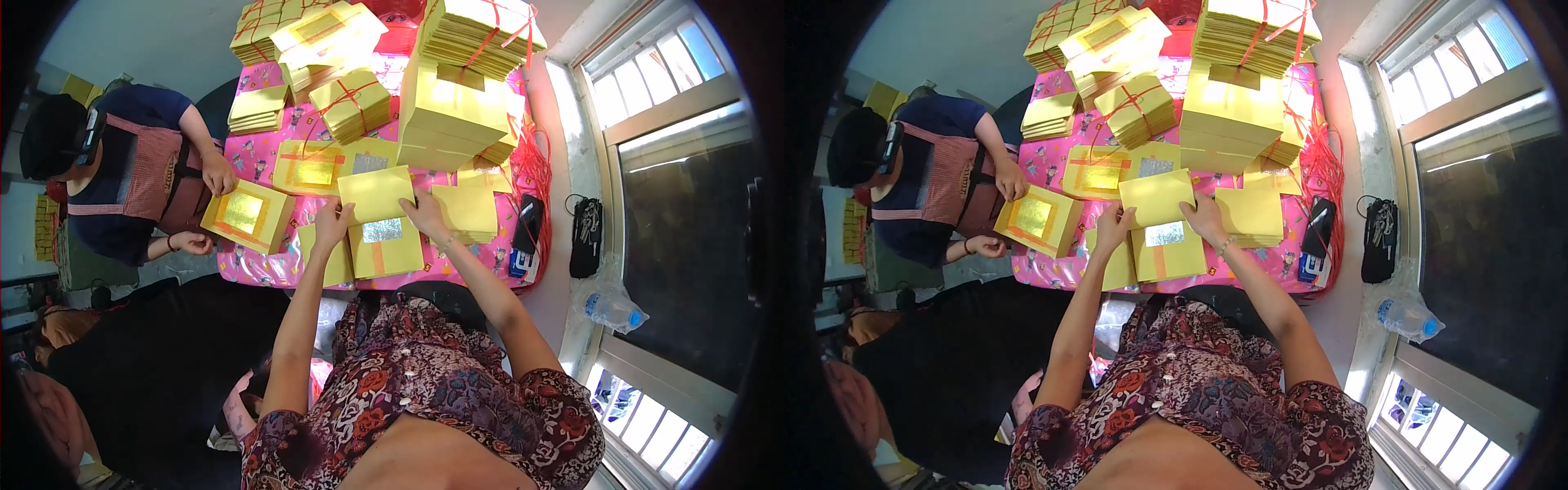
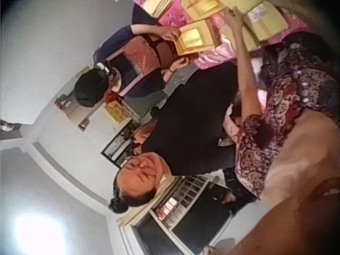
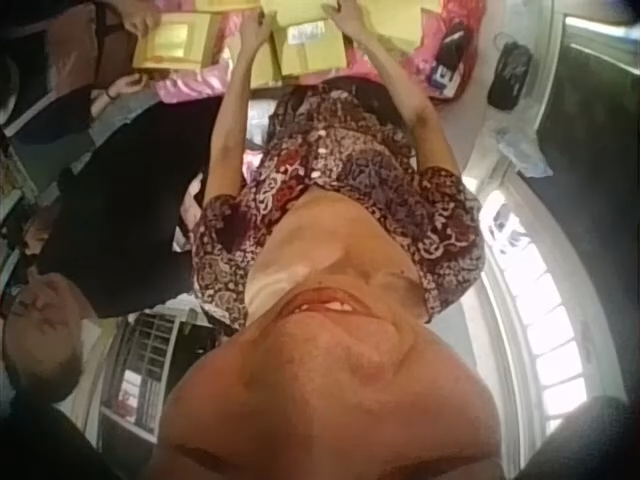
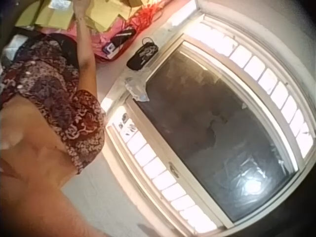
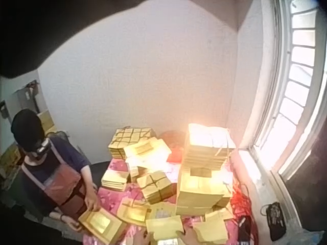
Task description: Folding and stacking yellow paper sheets into organized bundles and securing them with bands.
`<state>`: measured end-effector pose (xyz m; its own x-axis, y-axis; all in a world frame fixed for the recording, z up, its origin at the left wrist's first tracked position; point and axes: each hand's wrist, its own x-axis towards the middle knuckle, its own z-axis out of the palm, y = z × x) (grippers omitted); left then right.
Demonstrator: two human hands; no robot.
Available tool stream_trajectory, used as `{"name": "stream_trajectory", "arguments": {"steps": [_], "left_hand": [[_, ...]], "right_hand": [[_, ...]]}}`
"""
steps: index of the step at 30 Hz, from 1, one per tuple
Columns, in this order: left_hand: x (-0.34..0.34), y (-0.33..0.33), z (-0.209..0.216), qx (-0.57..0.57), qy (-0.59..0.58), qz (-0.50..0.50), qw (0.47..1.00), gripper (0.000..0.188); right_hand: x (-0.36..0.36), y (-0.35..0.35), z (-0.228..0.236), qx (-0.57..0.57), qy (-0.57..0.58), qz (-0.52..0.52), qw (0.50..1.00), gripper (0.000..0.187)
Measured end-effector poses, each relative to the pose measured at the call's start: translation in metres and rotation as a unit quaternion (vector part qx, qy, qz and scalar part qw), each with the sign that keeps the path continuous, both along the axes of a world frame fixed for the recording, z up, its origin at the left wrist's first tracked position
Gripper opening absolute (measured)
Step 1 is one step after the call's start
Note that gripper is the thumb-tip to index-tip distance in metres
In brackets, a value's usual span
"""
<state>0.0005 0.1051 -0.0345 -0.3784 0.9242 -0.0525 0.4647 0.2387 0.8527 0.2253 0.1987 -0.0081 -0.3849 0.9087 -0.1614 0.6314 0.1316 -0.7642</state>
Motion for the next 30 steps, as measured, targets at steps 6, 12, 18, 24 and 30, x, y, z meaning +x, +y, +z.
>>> {"name": "stream_trajectory", "arguments": {"steps": [6,12,18,24,30], "left_hand": [[0.011,0.001,-0.001,-0.004,0.027,0.044,0.999,0.025],[0.019,-0.002,0.004,-0.007,0.026,0.074,0.997,0.026],[0.020,-0.001,0.002,-0.002,0.025,0.090,0.996,0.026],[0.021,0.002,-0.003,-0.011,0.027,0.106,0.994,0.028],[0.021,0.004,-0.011,-0.019,0.021,0.113,0.993,0.026]], "right_hand": [[-0.004,-0.011,-0.019,0.095,-0.043,-0.053,0.993,0.034],[-0.002,-0.017,-0.010,0.098,-0.064,-0.069,0.991,0.034],[-0.002,-0.012,-0.001,0.041,-0.088,-0.062,0.993,0.037],[-0.005,-0.010,0.002,0.019,-0.111,-0.066,0.991,0.037],[-0.006,-0.008,0.003,-0.001,-0.137,-0.064,0.989,0.038]]}}
